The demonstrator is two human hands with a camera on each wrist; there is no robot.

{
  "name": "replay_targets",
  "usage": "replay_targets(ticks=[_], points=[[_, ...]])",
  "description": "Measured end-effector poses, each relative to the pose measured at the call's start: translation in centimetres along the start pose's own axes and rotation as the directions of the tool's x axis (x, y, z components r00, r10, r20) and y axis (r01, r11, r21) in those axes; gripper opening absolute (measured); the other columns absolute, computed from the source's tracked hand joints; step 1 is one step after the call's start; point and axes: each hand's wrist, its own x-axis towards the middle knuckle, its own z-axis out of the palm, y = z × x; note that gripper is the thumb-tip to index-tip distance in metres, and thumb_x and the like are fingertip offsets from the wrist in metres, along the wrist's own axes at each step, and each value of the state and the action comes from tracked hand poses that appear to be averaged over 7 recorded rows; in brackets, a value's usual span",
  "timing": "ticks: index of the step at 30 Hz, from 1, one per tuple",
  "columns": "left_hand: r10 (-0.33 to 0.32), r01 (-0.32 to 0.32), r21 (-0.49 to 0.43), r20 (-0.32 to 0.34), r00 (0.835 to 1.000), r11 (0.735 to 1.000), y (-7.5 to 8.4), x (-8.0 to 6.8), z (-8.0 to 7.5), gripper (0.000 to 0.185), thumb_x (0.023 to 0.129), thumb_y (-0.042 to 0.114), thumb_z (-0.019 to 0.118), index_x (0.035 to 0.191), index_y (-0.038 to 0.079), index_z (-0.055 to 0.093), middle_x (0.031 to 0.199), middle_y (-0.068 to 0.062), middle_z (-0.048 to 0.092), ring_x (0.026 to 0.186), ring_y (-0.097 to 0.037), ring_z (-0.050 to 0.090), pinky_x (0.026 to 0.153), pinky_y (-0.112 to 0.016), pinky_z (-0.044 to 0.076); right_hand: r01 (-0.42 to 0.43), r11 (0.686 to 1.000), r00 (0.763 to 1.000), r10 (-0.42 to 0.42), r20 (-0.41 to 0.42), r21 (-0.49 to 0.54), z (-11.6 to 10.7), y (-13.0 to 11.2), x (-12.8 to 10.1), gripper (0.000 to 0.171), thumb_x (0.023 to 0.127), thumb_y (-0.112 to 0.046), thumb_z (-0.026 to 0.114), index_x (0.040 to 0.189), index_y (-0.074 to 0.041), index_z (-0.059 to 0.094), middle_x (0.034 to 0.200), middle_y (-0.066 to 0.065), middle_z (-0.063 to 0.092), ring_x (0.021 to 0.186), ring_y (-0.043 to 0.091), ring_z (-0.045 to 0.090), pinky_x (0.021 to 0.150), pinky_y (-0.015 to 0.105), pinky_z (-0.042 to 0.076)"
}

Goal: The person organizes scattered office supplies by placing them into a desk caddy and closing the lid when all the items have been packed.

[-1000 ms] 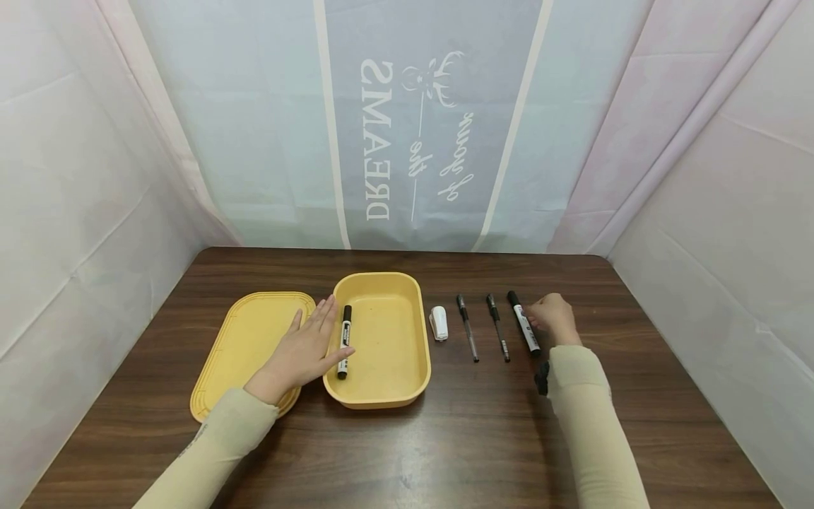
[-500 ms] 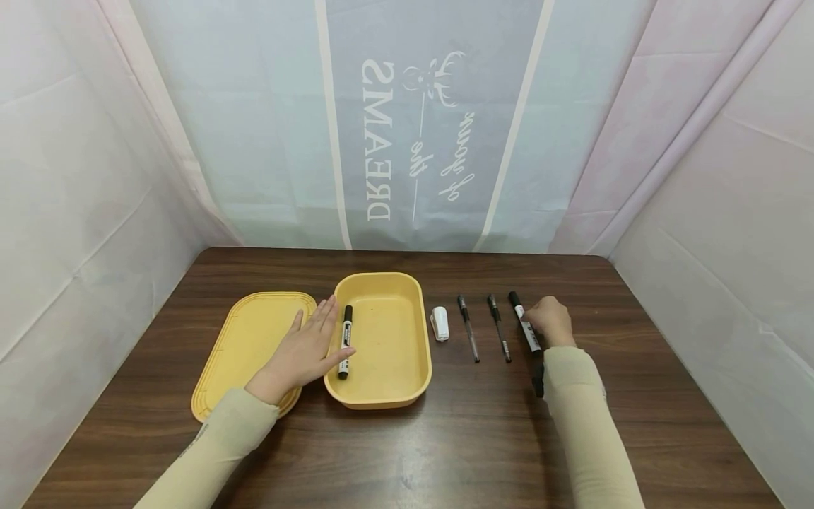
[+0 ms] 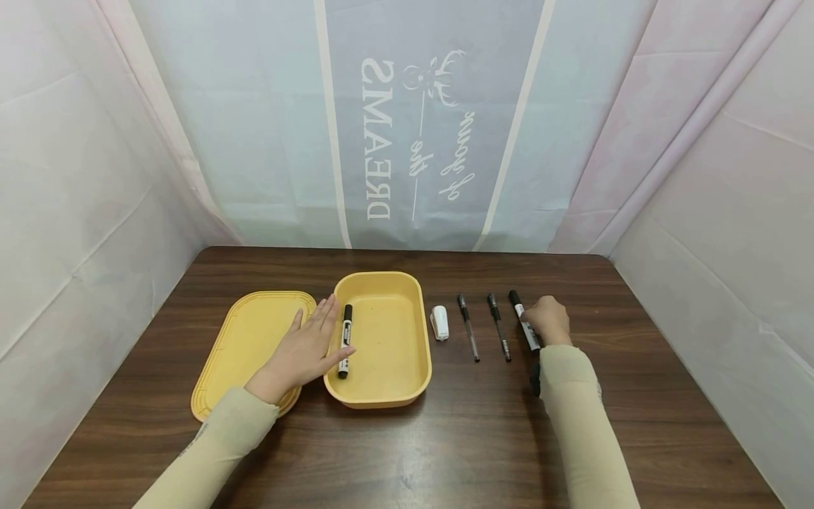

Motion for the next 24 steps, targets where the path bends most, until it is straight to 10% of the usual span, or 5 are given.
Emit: replay_targets(ticks=[24], points=[[0.009, -0.009, 0.011, -0.007, 1.000, 1.000, -0.08, 0.03, 0.09, 0.089, 0.093, 0.061, 0.040, 0.148, -0.006, 0.018, 0.154, -0.020, 0.013, 0.141, -0.032, 0.016, 0.109, -0.057, 0.012, -0.005, 0.999, 1.000, 0.004, -0.022, -0.032, 0.32, -0.08, 0.58, 0.022, 0.082, -0.013, 0.064, 0.074, 0.007, 0.065, 0.067, 0.009, 0.057, 0.062, 0.022, 0.050, 0.055, 0.032, 0.043]])
